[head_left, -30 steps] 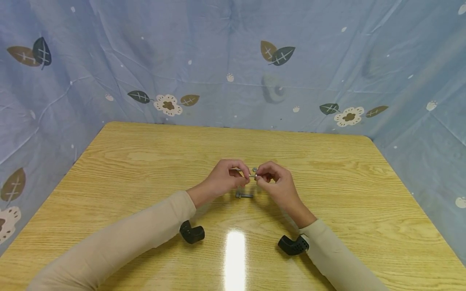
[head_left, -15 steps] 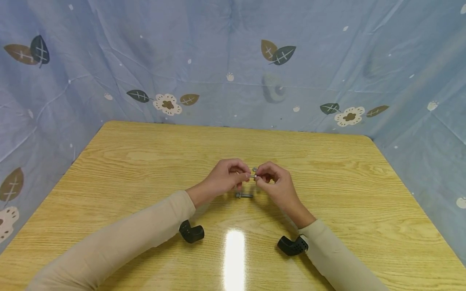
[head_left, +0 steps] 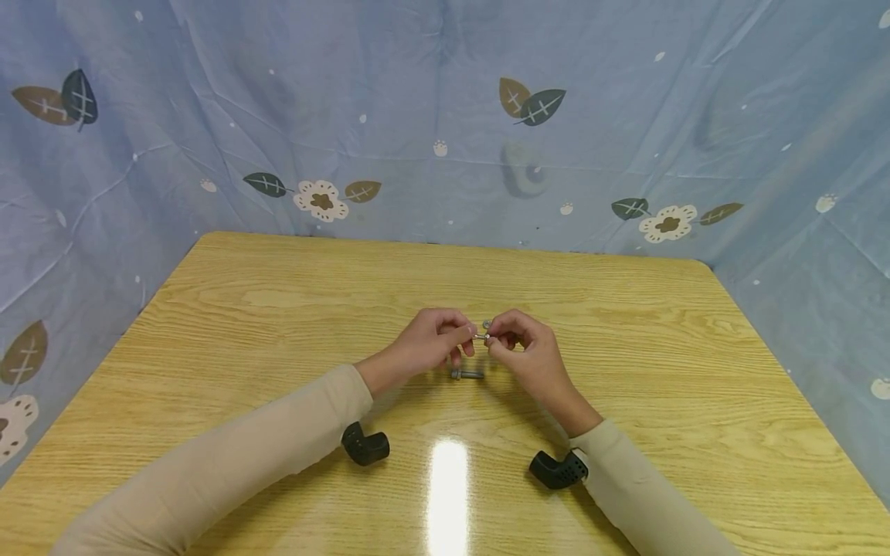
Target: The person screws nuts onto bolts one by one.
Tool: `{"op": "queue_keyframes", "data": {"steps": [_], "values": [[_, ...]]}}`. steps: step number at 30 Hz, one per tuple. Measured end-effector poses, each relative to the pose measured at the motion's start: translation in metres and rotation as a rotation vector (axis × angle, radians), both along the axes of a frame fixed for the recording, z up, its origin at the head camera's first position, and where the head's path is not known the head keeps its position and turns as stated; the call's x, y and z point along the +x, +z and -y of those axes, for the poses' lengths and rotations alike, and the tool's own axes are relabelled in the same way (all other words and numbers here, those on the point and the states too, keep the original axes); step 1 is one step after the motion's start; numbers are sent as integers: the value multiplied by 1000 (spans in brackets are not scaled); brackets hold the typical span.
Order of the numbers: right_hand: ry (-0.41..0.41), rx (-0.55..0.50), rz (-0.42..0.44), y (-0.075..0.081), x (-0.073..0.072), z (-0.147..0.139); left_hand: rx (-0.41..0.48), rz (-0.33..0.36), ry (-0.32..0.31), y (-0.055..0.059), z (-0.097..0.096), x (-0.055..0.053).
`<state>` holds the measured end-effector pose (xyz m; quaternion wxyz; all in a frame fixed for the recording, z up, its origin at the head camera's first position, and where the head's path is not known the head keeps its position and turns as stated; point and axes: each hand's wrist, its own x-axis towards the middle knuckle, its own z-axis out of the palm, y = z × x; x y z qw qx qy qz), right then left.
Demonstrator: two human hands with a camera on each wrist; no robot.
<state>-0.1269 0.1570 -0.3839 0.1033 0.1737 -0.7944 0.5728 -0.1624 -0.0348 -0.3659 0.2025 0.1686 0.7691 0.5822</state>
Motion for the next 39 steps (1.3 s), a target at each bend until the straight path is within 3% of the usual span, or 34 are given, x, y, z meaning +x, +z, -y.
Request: {"op": "queue_keyframes", "data": {"steps": [11,23,31,39], "values": [[32,-6,-46,-10,-5,-2,32,-88,-39,-1,4,3],[14,-10,-26,-9,-5,-1,44,-10,-4,2,1,4],[12,1,-30,-11,-5,-1,49,-81,-28,-1,5,4],[14,2,-26,-10,-6,-3,19,-45,15,0,3,2]]}}
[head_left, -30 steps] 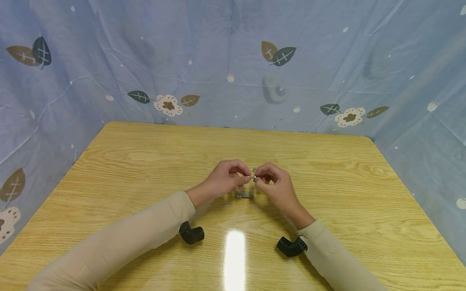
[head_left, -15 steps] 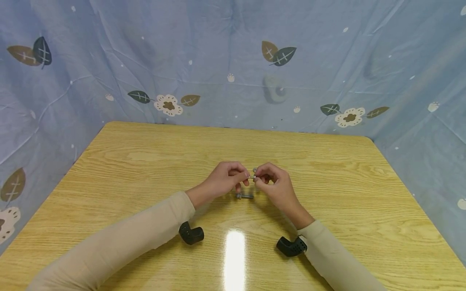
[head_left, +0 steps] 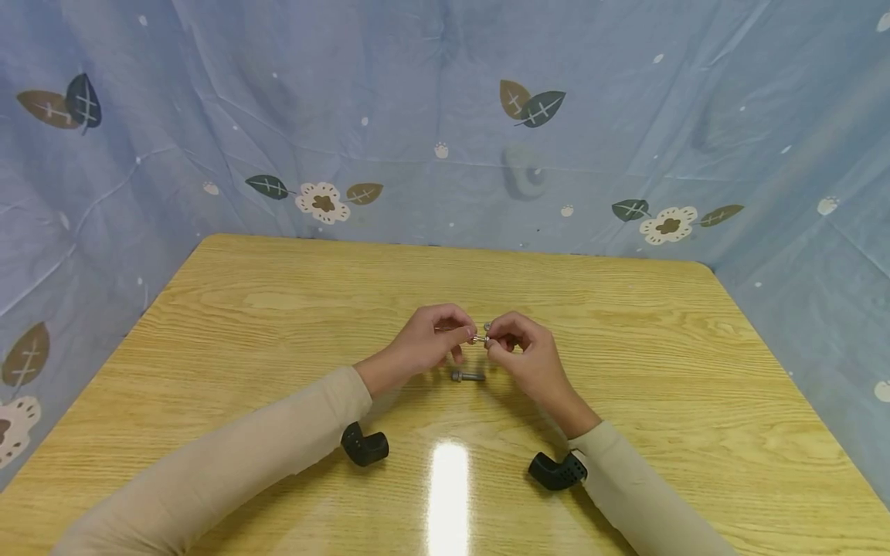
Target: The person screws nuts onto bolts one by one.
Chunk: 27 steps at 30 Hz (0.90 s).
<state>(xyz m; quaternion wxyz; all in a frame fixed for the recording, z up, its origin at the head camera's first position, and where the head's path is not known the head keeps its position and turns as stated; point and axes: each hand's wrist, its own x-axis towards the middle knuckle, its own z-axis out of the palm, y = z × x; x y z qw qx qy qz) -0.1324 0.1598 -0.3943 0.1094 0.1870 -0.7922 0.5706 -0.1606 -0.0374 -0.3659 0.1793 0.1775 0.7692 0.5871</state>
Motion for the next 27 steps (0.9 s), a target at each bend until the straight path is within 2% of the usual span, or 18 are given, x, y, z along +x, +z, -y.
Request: {"op": "queue_keyframes", "data": {"steps": [4,9,16,24,27], "values": [[3,-1,-9,0,-1,0,-30,8,8,1,-1,0],[5,-2,1,1,0,0,-22,-8,12,1,0,0],[26,-10,-3,1,0,1,41,-17,-9,0,-1,1],[-4,-15,18,3,1,2,39,55,34,1,-4,0],[-17,-16,28,4,1,2,45,69,32,1,-5,0]]}}
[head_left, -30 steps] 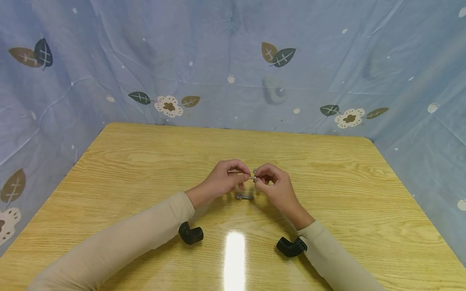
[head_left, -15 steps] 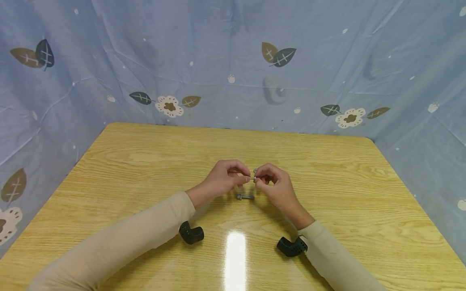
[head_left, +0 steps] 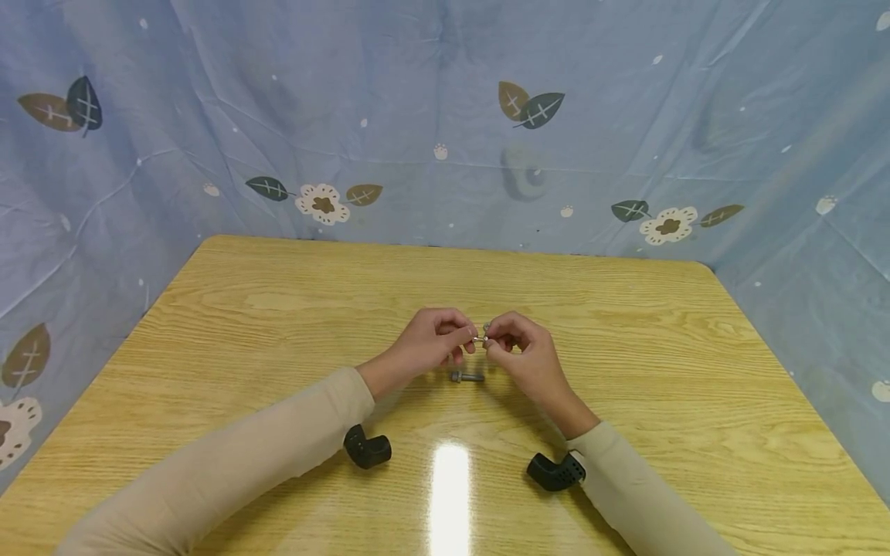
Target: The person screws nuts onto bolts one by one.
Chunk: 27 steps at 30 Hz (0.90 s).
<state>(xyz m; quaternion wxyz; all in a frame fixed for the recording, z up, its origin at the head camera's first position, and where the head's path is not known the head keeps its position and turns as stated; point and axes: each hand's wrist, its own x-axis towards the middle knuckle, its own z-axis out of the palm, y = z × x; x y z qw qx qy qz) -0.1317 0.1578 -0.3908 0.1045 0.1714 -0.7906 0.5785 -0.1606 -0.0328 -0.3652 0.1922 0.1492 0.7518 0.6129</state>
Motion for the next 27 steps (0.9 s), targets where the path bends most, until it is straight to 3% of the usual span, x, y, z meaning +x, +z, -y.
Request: {"op": "queue_keyframes", "data": {"steps": [6,10,21,27], "values": [[-2,-1,7,0,0,0,-15,-78,-23,0,2,2],[-6,-3,20,0,1,0,-12,-95,-45,1,2,3],[-5,-4,38,27,17,9,-2,11,4,4,0,4],[-6,-6,37,27,18,9,4,-37,-25,2,1,4]]}}
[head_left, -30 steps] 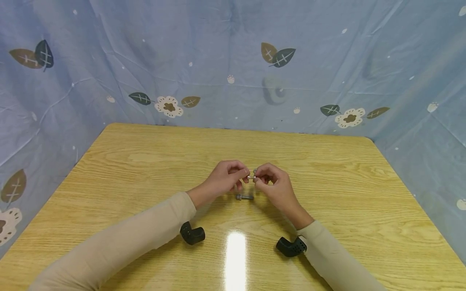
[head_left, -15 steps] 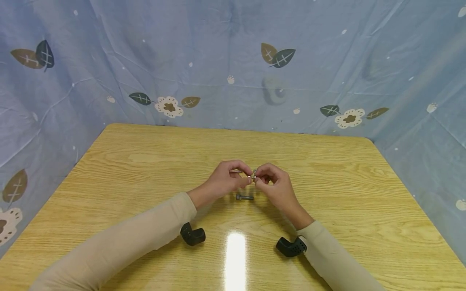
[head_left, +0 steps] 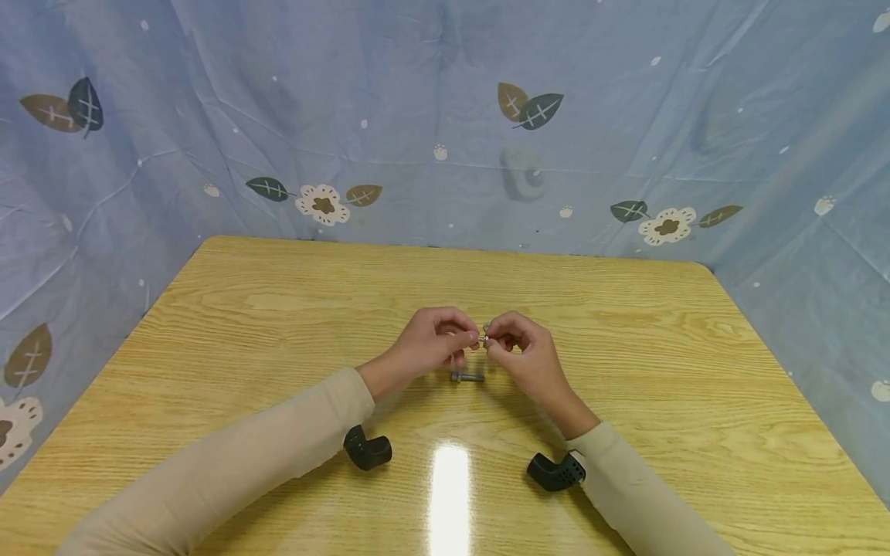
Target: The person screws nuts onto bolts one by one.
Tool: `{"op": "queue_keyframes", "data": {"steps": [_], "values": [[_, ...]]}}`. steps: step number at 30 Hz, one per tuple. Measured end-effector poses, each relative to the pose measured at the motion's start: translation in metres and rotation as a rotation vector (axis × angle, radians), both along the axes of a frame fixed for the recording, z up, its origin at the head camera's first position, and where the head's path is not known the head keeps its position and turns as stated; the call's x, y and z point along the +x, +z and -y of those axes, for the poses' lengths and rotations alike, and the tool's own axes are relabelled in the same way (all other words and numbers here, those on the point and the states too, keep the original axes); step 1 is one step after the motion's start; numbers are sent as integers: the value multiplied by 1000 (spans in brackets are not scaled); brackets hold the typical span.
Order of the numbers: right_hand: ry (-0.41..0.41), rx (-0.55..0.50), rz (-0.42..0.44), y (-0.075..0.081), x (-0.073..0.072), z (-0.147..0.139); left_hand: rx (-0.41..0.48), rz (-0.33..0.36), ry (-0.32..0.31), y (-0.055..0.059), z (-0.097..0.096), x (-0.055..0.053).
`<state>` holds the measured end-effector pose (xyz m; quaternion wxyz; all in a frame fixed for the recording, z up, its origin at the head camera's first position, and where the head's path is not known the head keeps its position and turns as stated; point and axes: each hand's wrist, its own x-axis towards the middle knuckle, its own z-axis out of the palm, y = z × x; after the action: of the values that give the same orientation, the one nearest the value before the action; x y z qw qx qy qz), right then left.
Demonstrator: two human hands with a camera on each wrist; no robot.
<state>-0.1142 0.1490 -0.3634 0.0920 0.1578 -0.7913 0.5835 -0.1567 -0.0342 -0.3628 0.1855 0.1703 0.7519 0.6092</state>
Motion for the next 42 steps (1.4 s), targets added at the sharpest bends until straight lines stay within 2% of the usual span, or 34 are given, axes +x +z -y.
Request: {"op": "queue_keyframes", "data": {"steps": [5,7,13,19,29,37,42], "values": [[4,-8,0,-1,-1,0,-22,-54,-30,0,1,0],[7,-9,-2,-1,-1,-1,-23,-45,-28,0,0,0],[7,4,-6,-2,-1,-2,-51,0,25,1,-2,-1],[14,10,-4,-1,-1,-2,-68,29,13,0,-2,-1],[21,6,-14,-1,-2,-2,1,-65,-46,0,1,1],[21,8,-10,0,-1,-1,-24,-14,3,0,-1,-1],[16,10,-4,1,-1,0,-52,5,-2,-1,-1,-1]]}}
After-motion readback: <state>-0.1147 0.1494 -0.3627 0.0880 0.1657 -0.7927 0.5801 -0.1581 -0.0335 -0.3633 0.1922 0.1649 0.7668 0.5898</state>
